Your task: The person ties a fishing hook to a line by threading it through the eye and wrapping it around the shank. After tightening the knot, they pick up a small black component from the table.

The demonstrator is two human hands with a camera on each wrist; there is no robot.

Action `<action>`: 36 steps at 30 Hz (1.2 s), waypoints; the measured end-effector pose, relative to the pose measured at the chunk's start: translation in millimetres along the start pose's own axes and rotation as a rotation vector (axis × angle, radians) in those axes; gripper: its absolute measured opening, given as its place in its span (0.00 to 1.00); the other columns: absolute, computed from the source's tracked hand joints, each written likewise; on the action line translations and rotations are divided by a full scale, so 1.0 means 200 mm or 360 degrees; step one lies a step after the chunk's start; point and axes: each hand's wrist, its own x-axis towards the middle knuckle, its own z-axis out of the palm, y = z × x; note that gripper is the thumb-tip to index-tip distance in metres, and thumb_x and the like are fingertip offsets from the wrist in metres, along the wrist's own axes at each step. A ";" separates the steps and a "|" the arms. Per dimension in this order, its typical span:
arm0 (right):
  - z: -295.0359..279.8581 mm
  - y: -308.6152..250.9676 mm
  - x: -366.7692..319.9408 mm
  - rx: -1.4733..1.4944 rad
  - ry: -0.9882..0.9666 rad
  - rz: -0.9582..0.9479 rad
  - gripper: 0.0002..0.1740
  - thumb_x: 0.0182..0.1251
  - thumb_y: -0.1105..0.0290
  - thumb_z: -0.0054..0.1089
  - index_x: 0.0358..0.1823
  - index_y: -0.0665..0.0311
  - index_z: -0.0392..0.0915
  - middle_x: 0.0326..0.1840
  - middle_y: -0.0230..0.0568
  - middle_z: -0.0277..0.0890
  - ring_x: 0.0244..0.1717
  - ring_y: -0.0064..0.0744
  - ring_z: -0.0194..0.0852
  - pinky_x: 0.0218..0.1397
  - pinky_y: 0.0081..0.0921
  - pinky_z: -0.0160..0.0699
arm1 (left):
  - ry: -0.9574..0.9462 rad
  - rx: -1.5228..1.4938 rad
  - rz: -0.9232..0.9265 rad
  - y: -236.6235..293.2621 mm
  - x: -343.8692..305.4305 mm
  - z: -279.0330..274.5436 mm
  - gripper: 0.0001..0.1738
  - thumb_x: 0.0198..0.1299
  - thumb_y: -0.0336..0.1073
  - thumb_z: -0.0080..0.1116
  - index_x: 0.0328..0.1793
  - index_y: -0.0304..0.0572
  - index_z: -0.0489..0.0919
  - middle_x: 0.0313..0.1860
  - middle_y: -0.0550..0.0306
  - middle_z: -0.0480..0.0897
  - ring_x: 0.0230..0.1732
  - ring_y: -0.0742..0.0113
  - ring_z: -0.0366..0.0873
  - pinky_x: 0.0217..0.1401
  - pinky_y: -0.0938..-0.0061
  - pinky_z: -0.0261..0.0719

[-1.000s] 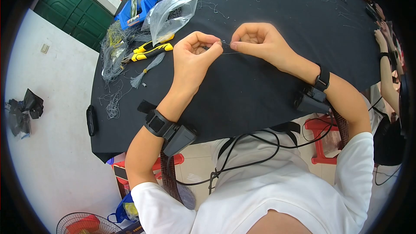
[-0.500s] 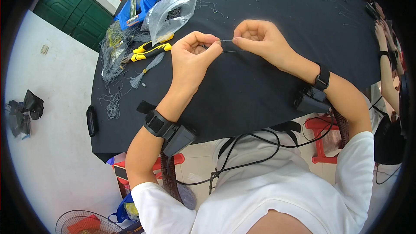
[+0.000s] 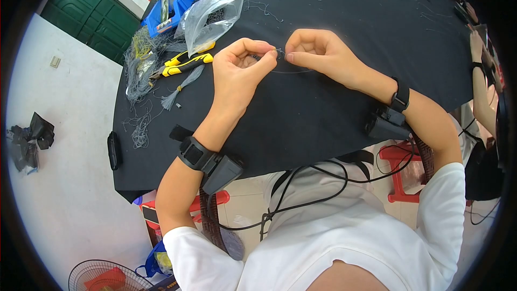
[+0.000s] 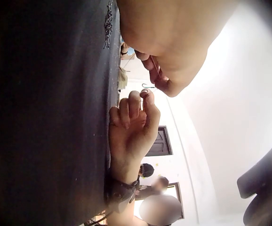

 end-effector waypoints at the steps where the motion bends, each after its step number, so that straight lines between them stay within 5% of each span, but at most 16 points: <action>1: 0.00 0.00 0.00 -0.0006 -0.0014 -0.0010 0.06 0.64 0.70 0.56 0.35 0.65 0.73 0.25 0.21 0.68 0.27 0.07 0.61 0.30 0.11 0.58 | 0.0002 0.0000 0.0002 0.00 0.00 0.00 0.05 0.54 0.26 0.60 0.37 0.35 0.79 0.37 0.60 0.79 0.38 0.78 0.76 0.45 0.85 0.71; 17: 0.00 -0.03 0.00 -0.0055 0.0101 -0.0088 0.08 0.62 0.69 0.59 0.37 0.67 0.76 0.20 0.20 0.65 0.20 0.07 0.56 0.22 0.10 0.52 | -0.0011 -0.0003 0.0034 0.01 0.00 0.00 0.05 0.54 0.26 0.60 0.38 0.35 0.79 0.37 0.60 0.80 0.38 0.78 0.76 0.45 0.84 0.71; 20: 0.01 -0.02 0.00 -0.0086 0.0097 -0.0057 0.08 0.61 0.69 0.60 0.36 0.66 0.77 0.19 0.20 0.64 0.19 0.06 0.54 0.21 0.10 0.51 | 0.0086 -0.0111 0.0106 0.00 0.01 0.02 0.05 0.51 0.23 0.61 0.35 0.32 0.79 0.30 0.60 0.80 0.24 0.87 0.70 0.26 0.93 0.65; 29: 0.02 -0.04 -0.02 -0.0176 0.0249 -0.0153 0.06 0.61 0.71 0.59 0.34 0.67 0.77 0.17 0.17 0.61 0.17 0.05 0.51 0.20 0.10 0.48 | 0.0097 -0.0066 0.0101 0.00 0.01 0.02 0.05 0.49 0.23 0.62 0.34 0.33 0.80 0.27 0.65 0.79 0.21 0.89 0.65 0.22 0.93 0.58; 32: 0.02 -0.05 -0.02 -0.0234 0.0275 -0.0204 0.04 0.62 0.73 0.57 0.34 0.67 0.76 0.17 0.17 0.61 0.18 0.05 0.51 0.21 0.10 0.48 | 0.0049 0.0129 0.0038 0.01 0.00 0.00 0.05 0.53 0.25 0.60 0.37 0.33 0.79 0.36 0.60 0.80 0.36 0.79 0.75 0.42 0.86 0.72; 36: 0.01 -0.04 -0.02 -0.0263 0.0327 -0.0228 0.04 0.62 0.73 0.57 0.34 0.66 0.76 0.18 0.17 0.61 0.19 0.04 0.51 0.21 0.10 0.48 | 0.0019 0.0166 0.0078 0.01 0.00 0.00 0.05 0.53 0.24 0.60 0.37 0.32 0.79 0.36 0.60 0.79 0.35 0.80 0.75 0.40 0.87 0.71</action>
